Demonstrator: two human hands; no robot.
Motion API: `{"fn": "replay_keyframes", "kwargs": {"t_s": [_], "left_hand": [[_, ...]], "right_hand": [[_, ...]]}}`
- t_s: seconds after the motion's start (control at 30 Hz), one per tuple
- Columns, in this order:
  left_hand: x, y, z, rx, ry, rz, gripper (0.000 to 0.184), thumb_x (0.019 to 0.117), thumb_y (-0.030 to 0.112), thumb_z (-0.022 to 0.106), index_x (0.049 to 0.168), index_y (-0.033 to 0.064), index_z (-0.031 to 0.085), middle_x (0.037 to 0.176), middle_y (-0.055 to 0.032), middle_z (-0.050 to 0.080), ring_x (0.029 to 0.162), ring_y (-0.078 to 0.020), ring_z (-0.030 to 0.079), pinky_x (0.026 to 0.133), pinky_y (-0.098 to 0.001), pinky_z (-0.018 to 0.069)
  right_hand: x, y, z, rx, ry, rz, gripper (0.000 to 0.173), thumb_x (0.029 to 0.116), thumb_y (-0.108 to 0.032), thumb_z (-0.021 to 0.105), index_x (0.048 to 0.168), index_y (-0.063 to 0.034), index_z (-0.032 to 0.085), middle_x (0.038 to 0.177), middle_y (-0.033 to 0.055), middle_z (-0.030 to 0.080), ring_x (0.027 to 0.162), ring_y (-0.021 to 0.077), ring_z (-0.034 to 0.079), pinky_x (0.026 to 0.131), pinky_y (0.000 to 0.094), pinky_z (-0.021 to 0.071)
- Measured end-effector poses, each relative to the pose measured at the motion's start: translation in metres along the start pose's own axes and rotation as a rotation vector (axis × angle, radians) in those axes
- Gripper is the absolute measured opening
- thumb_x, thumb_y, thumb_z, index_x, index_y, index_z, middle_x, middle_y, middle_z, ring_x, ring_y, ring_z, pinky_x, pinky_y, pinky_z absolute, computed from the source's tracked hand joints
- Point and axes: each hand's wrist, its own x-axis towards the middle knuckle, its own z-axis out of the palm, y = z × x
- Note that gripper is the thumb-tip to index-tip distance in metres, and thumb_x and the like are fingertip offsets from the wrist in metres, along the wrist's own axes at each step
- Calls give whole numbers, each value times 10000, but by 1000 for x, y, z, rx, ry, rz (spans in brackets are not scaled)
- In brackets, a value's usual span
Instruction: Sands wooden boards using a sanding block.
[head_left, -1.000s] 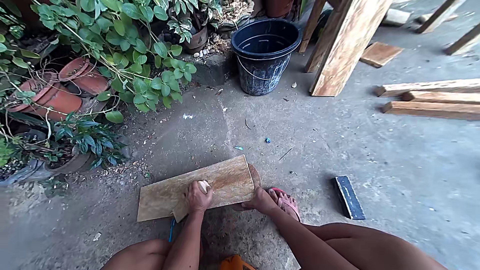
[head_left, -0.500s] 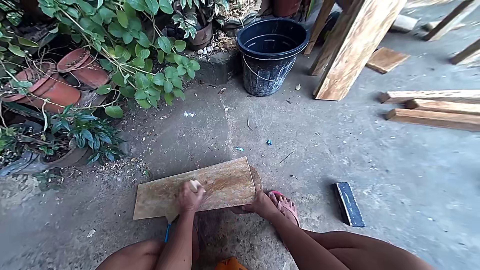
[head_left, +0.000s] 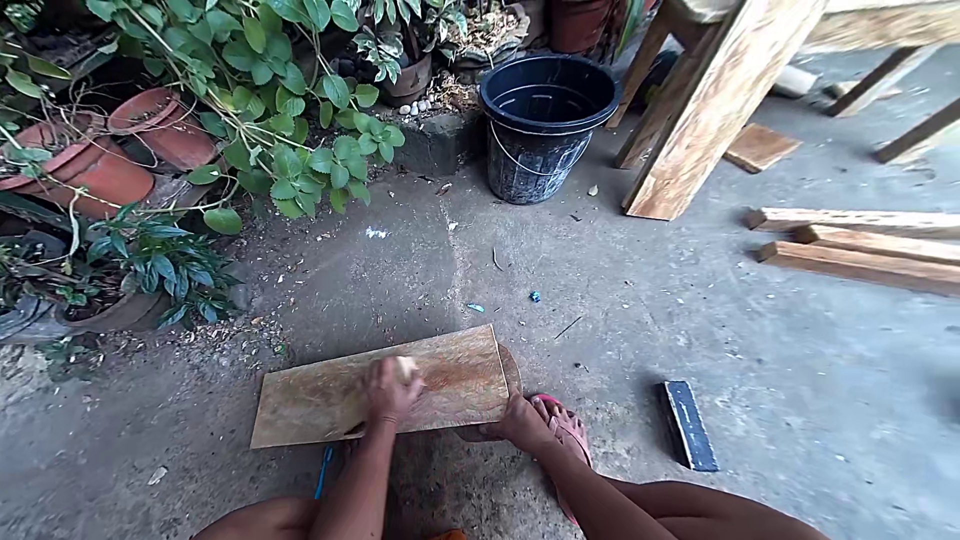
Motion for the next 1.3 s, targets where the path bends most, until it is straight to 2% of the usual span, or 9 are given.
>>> {"fn": "replay_keyframes", "kwargs": {"t_s": [0.1, 0.33, 0.43, 0.6, 0.67, 0.9, 1.03, 1.17, 1.3], "left_hand": [[19, 4, -13, 28, -120, -235, 708, 897, 533, 667, 1381, 23, 587, 1421, -223, 591, 1353, -409, 530, 1103, -626, 381], [-31, 153, -7, 17, -74, 378, 618, 851, 587, 614, 1194, 81, 701, 1223, -140, 700, 1194, -342, 628, 1007, -562, 434], [-25, 109, 3, -39, 57, 430, 622, 798, 591, 680, 1127, 66, 740, 1155, -156, 739, 1126, -363, 684, 966, -583, 502], [19, -1, -6, 4, -81, -191, 710, 891, 521, 692, 1376, 12, 591, 1406, -242, 596, 1348, -424, 533, 1108, -627, 389], [13, 15, -11, 1, -84, -194, 697, 894, 497, 698, 1369, -1, 584, 1411, -243, 587, 1348, -428, 525, 1104, -631, 384], [-24, 170, -9, 59, -156, 392, 673, 872, 614, 592, 1282, 85, 662, 1313, -138, 661, 1267, -332, 585, 1072, -550, 398], [-18, 102, 0, -21, 3, 369, 646, 817, 563, 690, 1208, 50, 711, 1229, -182, 709, 1197, -387, 644, 1028, -590, 468], [17, 0, -3, -12, -73, -173, 712, 895, 517, 703, 1371, -1, 593, 1398, -271, 592, 1339, -438, 541, 1118, -625, 397], [4, 47, -10, 0, -69, -90, 694, 884, 476, 717, 1342, -31, 598, 1363, -273, 610, 1307, -448, 556, 1083, -640, 405]], "right_hand": [[4, 3, 1, 31, -6, -16, 1023, 727, -289, 934, 1488, -4, 314, 1307, 212, 633, 1237, 307, 633, 1087, 478, 475], [4, 9, 3, 1, 37, -125, 954, 764, -314, 911, 1482, 47, 397, 1352, 220, 624, 1296, 307, 593, 1143, 478, 419], [2, 9, 2, 7, 23, -77, 982, 755, -307, 914, 1492, 12, 349, 1331, 205, 632, 1266, 302, 615, 1120, 478, 445], [1, 2, -1, 15, -25, -6, 1005, 762, -303, 911, 1507, -13, 301, 1327, 212, 625, 1258, 323, 621, 1091, 495, 470], [3, 2, -1, 11, -34, 2, 1015, 761, -314, 911, 1510, -13, 295, 1325, 215, 626, 1255, 326, 624, 1090, 495, 473], [10, 13, 8, -25, 34, -95, 872, 769, -364, 889, 1417, 45, 473, 1307, 220, 646, 1251, 334, 621, 1099, 523, 457], [1, 0, 1, -9, -36, -23, 965, 799, -323, 882, 1514, -1, 318, 1360, 226, 611, 1283, 347, 604, 1110, 518, 454], [5, 0, 1, -5, -64, 3, 986, 786, -335, 889, 1510, -22, 297, 1348, 230, 609, 1266, 360, 616, 1076, 534, 480], [7, -1, -3, -5, -68, 10, 993, 778, -335, 894, 1507, -21, 298, 1330, 227, 620, 1258, 363, 621, 1071, 530, 484]]}}
